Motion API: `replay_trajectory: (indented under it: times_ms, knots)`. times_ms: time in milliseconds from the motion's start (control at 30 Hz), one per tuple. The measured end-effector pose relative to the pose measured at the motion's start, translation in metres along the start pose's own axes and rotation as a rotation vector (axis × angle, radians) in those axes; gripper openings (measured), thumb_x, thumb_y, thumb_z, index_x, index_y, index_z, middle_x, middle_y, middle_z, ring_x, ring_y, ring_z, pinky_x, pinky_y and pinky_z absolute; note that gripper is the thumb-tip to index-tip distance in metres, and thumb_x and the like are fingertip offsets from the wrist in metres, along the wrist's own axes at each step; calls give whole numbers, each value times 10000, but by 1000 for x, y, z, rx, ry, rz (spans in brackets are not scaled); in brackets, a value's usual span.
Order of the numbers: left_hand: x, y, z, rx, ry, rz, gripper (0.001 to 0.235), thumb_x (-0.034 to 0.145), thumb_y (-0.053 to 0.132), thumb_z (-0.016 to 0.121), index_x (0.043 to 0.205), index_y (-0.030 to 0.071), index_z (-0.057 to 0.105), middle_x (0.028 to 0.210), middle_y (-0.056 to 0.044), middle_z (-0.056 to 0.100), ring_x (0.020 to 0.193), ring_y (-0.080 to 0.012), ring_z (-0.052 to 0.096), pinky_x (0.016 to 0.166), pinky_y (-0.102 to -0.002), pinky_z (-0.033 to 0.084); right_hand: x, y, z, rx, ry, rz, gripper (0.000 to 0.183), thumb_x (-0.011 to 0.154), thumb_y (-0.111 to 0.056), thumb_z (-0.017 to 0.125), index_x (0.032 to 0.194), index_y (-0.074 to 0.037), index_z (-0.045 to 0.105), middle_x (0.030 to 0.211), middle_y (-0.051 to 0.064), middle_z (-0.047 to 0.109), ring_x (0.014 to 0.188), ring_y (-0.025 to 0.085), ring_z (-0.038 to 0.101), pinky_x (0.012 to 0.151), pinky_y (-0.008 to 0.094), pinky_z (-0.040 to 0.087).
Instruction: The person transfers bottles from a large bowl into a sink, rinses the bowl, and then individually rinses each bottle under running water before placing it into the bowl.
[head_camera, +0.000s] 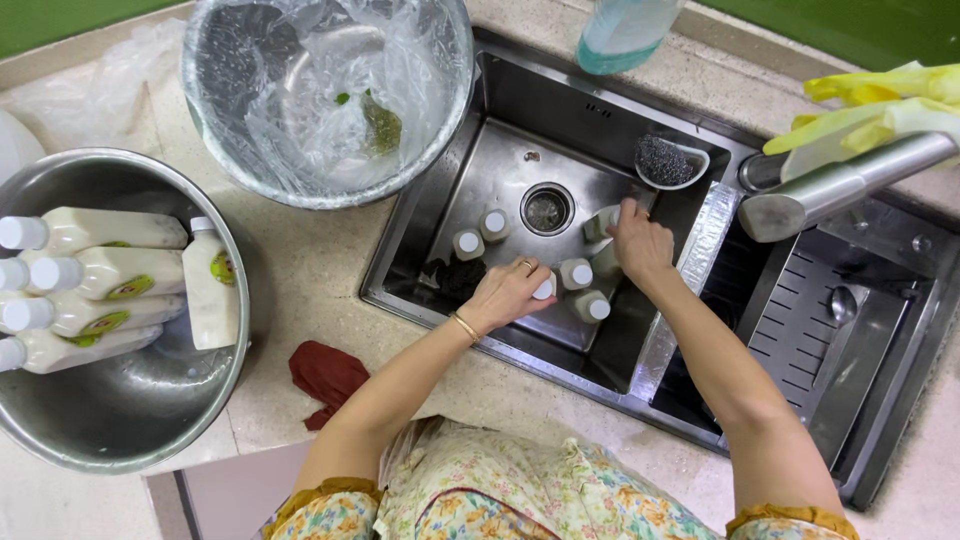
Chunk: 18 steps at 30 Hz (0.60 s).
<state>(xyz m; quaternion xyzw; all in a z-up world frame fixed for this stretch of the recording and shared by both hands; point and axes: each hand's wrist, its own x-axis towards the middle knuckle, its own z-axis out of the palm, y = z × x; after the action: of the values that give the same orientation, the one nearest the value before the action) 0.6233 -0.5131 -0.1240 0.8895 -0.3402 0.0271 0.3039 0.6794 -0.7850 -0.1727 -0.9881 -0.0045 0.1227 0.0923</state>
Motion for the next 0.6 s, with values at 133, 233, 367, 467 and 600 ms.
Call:
replay_trajectory:
  times_ms: [133, 233, 367, 467, 600]
  knots:
    - [-12, -25, 35, -23, -300, 41, 413, 820, 365, 815, 1056, 102, 601, 1056, -105, 647, 993, -296, 677, 735, -419, 579, -1, 0, 26, 7, -77, 72, 463, 961, -335, 699, 1233, -39, 471, 1130, 277, 670, 896, 465, 709, 756, 568, 542]
    - [-23, -36, 56, -44, -441, 110, 450, 774, 349, 819, 1092, 126, 591, 1096, -113, 647, 1033, -312, 673, 758, -443, 575, -3, 0, 24, -10, -95, 100, 445, 937, -318, 723, 1205, -37, 506, 1188, 266, 660, 993, 454, 695, 807, 549, 543]
    - [-29, -24, 73, -38, -629, 80, 516, 780, 350, 831, 1196, 164, 589, 1167, -185, 618, 1124, -382, 634, 843, -489, 555, -4, -3, 15, -43, -74, 77, 590, 879, -316, 761, 1323, -28, 500, 1306, 264, 583, 1168, 450, 601, 884, 554, 515]
    - [-26, -3, 45, -7, -617, -13, 682, 681, 360, 859, 1283, 219, 571, 1244, -216, 575, 1186, -404, 579, 962, -550, 457, -17, -28, -7, -107, 10, 10, 776, 829, -327, 783, 1453, -13, 445, 1402, 291, 491, 1174, 472, 551, 912, 572, 486]
    - [-40, 35, -61, -136, -269, -102, 595, 872, 326, 792, 1399, 165, 568, 1367, -192, 574, 1161, -374, 622, 1013, -494, 482, -37, -115, -71, 39, 250, -327, 502, 941, -240, 751, 1366, -25, 593, 1267, 211, 637, 1057, 406, 653, 828, 510, 538]
